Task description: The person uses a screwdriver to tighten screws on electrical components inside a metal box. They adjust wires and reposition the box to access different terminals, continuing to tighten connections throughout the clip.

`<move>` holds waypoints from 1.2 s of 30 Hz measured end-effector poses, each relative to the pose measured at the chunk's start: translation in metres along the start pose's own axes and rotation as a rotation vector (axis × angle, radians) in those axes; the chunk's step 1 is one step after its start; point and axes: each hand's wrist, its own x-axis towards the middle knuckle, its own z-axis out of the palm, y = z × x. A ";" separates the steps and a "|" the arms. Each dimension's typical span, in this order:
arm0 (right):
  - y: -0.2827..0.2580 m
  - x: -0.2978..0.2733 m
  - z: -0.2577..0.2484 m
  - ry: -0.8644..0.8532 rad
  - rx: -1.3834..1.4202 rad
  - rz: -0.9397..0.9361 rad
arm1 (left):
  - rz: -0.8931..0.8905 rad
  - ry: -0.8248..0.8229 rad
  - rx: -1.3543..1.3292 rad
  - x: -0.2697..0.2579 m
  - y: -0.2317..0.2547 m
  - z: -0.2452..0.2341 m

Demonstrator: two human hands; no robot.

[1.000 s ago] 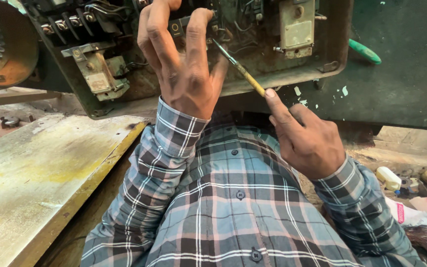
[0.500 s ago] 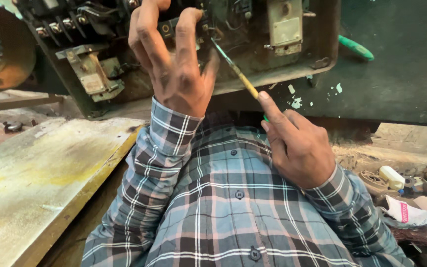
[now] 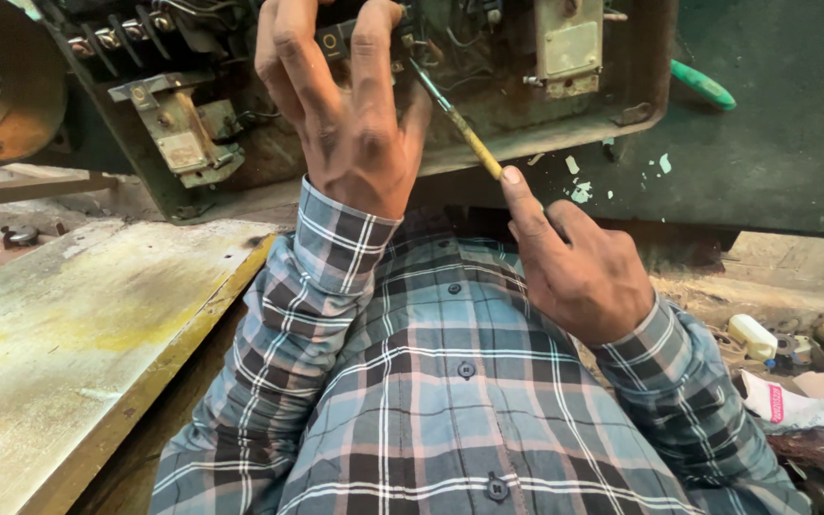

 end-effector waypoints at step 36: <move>-0.012 0.002 -0.005 0.023 0.162 0.161 | 0.004 0.031 -0.007 -0.001 0.002 -0.004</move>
